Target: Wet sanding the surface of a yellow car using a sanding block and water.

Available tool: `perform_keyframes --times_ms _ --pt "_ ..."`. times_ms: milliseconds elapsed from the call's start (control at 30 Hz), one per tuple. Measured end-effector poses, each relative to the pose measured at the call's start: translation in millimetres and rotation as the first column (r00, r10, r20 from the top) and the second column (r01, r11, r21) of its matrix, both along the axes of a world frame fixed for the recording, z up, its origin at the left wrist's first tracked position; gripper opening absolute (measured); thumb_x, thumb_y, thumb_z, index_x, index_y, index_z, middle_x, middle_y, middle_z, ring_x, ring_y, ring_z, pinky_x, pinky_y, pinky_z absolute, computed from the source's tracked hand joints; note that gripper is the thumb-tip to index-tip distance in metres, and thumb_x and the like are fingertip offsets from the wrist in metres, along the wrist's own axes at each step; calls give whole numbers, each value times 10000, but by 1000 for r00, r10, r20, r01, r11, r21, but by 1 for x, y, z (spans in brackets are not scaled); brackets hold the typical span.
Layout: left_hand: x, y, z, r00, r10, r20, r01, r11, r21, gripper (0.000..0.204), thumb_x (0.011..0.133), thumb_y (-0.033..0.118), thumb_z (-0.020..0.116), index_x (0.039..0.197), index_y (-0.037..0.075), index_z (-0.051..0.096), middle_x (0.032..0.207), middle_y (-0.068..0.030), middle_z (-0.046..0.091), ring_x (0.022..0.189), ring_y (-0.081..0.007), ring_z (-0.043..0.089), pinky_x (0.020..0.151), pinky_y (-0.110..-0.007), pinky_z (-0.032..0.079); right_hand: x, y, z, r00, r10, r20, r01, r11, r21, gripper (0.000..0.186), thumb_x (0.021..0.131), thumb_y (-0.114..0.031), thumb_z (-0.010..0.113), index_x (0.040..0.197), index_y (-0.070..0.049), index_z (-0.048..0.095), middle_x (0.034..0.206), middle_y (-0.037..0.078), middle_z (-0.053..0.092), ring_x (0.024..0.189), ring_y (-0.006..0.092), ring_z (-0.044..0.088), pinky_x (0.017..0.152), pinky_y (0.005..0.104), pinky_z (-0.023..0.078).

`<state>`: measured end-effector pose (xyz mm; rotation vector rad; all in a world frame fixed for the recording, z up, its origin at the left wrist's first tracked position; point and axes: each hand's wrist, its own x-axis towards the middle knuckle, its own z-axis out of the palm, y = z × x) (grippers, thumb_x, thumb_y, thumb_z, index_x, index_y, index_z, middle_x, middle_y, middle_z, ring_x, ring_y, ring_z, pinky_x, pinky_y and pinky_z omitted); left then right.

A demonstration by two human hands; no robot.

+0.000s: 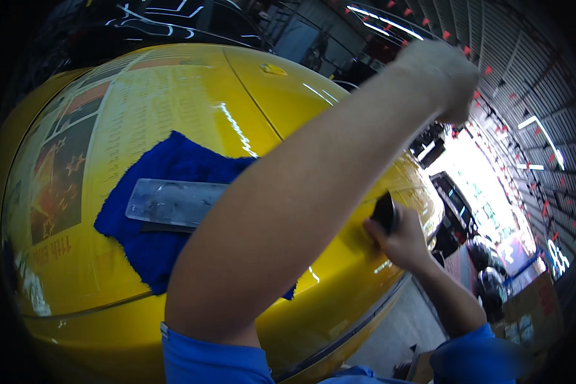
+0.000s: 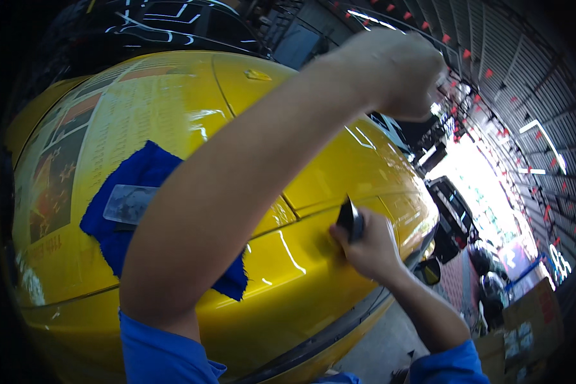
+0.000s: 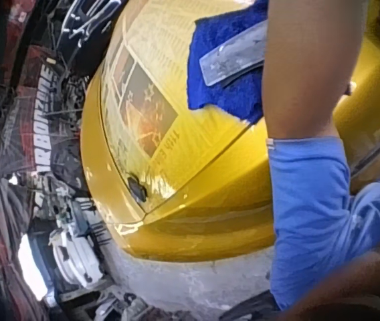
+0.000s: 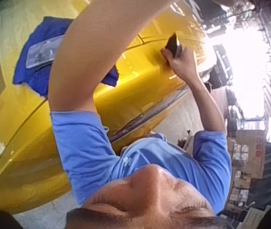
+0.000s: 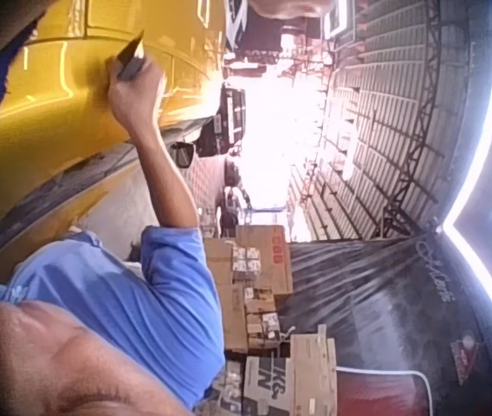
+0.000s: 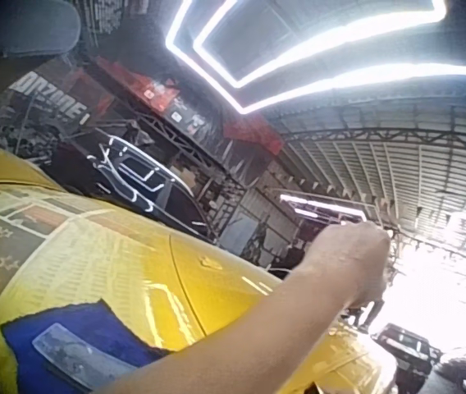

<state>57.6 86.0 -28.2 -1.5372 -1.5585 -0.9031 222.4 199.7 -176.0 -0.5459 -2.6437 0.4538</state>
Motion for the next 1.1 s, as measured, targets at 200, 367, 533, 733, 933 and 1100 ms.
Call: perform_keyframes --times_ms 200,367,533,733,933,1100 --pt "1 -4 2 1000 14 -16 -14 1000 -1 231 833 165 556 913 41 734 955 -155 715 894 -305 702 829 -411 556 -21 18 11 996 -93 -3 93 996 9 185 835 -151 738 827 -2 628 678 81 632 606 166 588 611 338 460" --pt "-5 11 4 999 -1 -45 0 1000 -26 210 842 162 550 874 55 728 897 -168 707 856 -321 697 808 -426 557 -12 21 0 997 47 -63 -50 998 -48 276 823 -233 742 796 8 609 639 120 612 568 222 585 590 369 460" --pt "-18 15 -12 996 -16 -91 27 992 120 181 853 190 576 878 58 697 925 -151 662 842 -354 668 771 -451 540 -9 9 -2 1000 -16 24 16 999 30 275 797 -266 744 799 -15 635 730 203 646 700 381 647 636 442 482" --pt "-24 15 -17 995 5 -104 4 996 93 152 859 171 610 925 61 692 927 -120 643 794 -320 668 722 -402 542 -19 38 20 966 -19 -258 22 1000 11 243 820 -203 764 809 10 648 720 149 662 643 262 641 617 368 484" --pt "-8 -20 -4 999 -19 -49 23 997 76 119 883 86 610 942 8 679 916 -85 644 749 -183 650 681 -302 528 70 72 6 724 -296 -622 -299 678 -671 220 870 -163 730 1025 -66 607 790 -6 599 605 90 554 496 232 433" --pt "16 -31 19 997 -79 6 78 994 75 132 902 50 590 986 -10 672 893 -85 641 764 -129 613 665 -252 488 151 110 -49 663 -360 -656 -498 443 -746 179 951 -152 617 1094 -54 572 873 77 634 565 134 567 438 258 442"
